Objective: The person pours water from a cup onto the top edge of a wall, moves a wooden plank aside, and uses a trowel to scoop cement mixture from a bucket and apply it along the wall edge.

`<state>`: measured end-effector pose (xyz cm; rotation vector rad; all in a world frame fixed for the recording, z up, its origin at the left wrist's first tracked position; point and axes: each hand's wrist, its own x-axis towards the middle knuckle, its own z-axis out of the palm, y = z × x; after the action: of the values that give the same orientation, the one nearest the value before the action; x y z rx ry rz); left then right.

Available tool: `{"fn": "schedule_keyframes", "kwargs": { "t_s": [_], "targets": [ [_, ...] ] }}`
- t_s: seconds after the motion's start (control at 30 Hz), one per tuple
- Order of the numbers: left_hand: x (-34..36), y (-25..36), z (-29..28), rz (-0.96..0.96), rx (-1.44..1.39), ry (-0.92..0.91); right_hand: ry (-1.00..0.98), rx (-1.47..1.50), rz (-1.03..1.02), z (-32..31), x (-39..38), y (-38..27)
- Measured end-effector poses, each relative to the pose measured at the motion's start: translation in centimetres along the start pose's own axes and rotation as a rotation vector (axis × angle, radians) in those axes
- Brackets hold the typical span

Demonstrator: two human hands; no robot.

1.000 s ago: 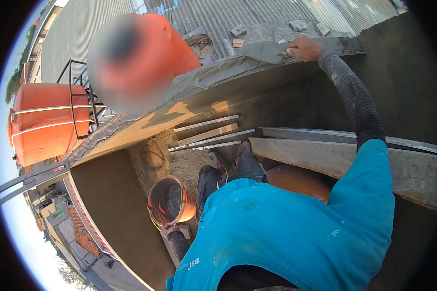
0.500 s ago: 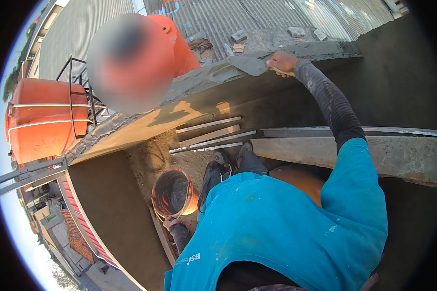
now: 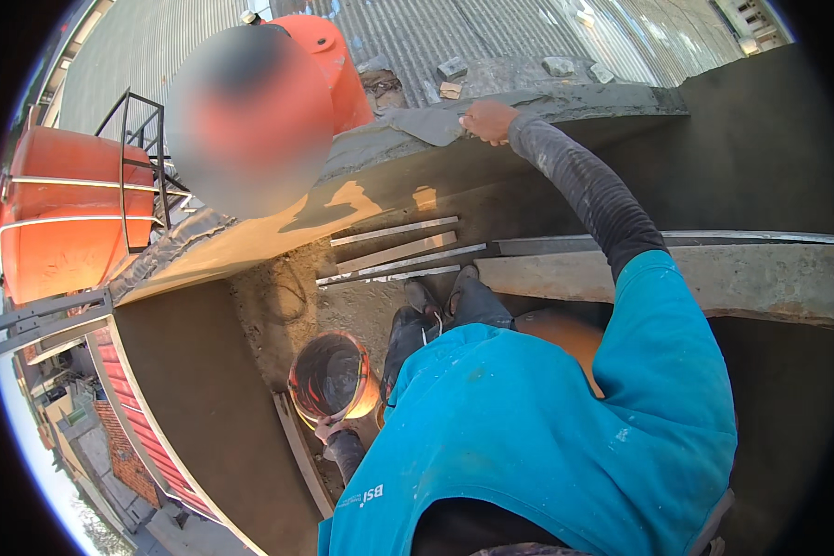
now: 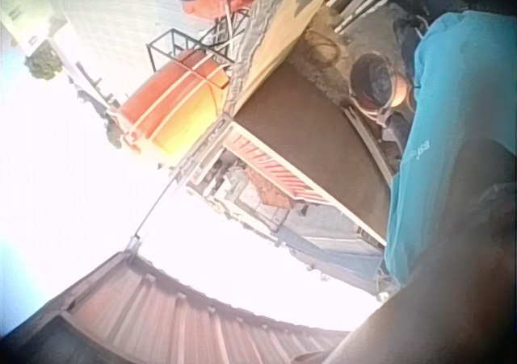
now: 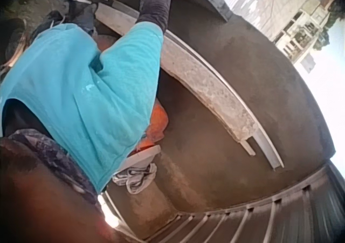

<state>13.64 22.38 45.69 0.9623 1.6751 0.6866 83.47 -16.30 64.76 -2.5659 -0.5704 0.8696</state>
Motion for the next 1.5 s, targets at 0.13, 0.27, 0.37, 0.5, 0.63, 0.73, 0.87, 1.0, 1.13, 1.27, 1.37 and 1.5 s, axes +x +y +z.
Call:
{"fn": "schedule_keyframes", "kwargs": {
  "t_s": [0.13,0.27,0.37,0.5,0.63,0.73,0.87,1.0,1.13,1.27,1.37,1.5],
  "targets": [
    [1.3,-2.2,-3.0,0.085,0.040,0.040,0.061,-0.049,0.113,-2.2,0.2,1.3],
    [-1.2,1.3,-0.7,0.016,0.273,-0.043,0.074,-0.074,0.125,-4.0,-0.3,4.0],
    [-1.1,1.3,-1.5,-0.044,0.137,-0.179,0.065,0.137,0.051,-1.9,-0.9,-0.5],
    [-1.7,2.4,0.3,-0.021,0.112,-0.097,0.004,0.010,-0.036,-0.6,0.8,-2.5],
    [0.3,1.5,-1.8,-0.203,0.332,-0.396,-0.014,-0.140,0.035,-2.8,2.1,-1.4],
    [-2.2,-0.2,1.9,-0.153,-0.211,-0.022,0.006,-0.148,-0.015,-2.9,1.4,-3.0],
    [-4.8,0.3,5.6,-0.089,-0.083,0.072,-0.028,-0.315,-0.229,-2.6,2.9,-3.2],
    [-5.6,-2.5,5.8,0.376,0.380,-0.003,-0.019,-0.454,-0.270,-6.4,3.1,1.2],
    [-8.9,-0.6,9.1,0.471,0.489,0.017,-0.079,-0.519,-0.342,-9.7,1.5,2.3],
    [-11.6,0.9,12.4,0.291,-0.034,0.165,-0.145,-0.559,-0.373,-11.2,1.6,3.8],
    [-16.7,6.6,15.5,0.080,-0.091,0.079,-0.145,-0.651,-0.338,-13.5,0.1,7.1],
    [-20.7,8.1,15.3,0.366,0.000,0.064,0.043,-0.570,-0.405,-14.6,-2.4,9.3]
  ]
}}
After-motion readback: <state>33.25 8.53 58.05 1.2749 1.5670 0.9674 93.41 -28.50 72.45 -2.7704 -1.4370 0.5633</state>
